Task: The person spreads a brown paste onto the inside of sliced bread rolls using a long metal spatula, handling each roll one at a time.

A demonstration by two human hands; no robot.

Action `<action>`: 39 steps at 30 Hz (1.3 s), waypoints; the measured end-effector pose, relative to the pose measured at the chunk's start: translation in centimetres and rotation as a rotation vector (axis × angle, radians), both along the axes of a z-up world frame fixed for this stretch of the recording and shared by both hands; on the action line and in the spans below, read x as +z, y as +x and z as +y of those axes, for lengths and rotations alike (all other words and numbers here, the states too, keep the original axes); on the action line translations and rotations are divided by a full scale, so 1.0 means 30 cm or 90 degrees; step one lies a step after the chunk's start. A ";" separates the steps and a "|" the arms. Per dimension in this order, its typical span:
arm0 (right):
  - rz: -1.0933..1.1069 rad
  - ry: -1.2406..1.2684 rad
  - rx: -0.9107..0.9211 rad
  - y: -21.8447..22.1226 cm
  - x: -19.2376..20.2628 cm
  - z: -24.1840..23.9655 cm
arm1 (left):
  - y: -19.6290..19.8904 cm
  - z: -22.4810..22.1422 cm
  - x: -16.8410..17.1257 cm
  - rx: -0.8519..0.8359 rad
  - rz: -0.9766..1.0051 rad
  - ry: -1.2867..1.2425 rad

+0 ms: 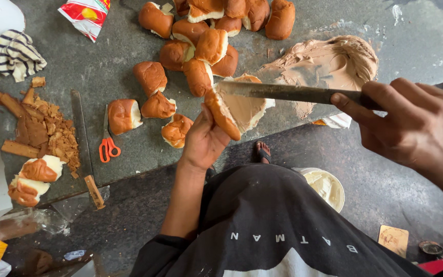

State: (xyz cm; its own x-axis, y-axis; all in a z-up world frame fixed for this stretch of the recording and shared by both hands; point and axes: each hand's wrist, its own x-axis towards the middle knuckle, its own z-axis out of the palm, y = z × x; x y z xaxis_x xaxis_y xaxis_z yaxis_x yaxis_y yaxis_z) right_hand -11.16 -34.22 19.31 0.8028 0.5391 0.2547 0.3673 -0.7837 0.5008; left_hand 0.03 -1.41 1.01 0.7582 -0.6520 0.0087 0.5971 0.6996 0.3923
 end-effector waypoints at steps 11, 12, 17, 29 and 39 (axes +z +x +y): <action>0.256 0.141 -0.034 -0.036 -0.003 0.057 | 0.020 0.017 -0.060 0.093 0.177 -0.140; 0.295 0.121 -0.051 -0.045 -0.010 0.050 | 0.025 0.024 -0.053 0.142 0.157 -0.052; 0.249 0.232 -0.022 -0.065 0.010 0.010 | 0.048 0.066 -0.009 0.182 0.124 -0.049; -0.002 0.091 0.036 -0.005 0.075 0.082 | -0.032 -0.031 -0.033 0.068 0.005 -0.035; -0.039 0.215 -0.118 -0.021 0.000 -0.028 | -0.058 -0.033 -0.003 0.085 0.055 0.092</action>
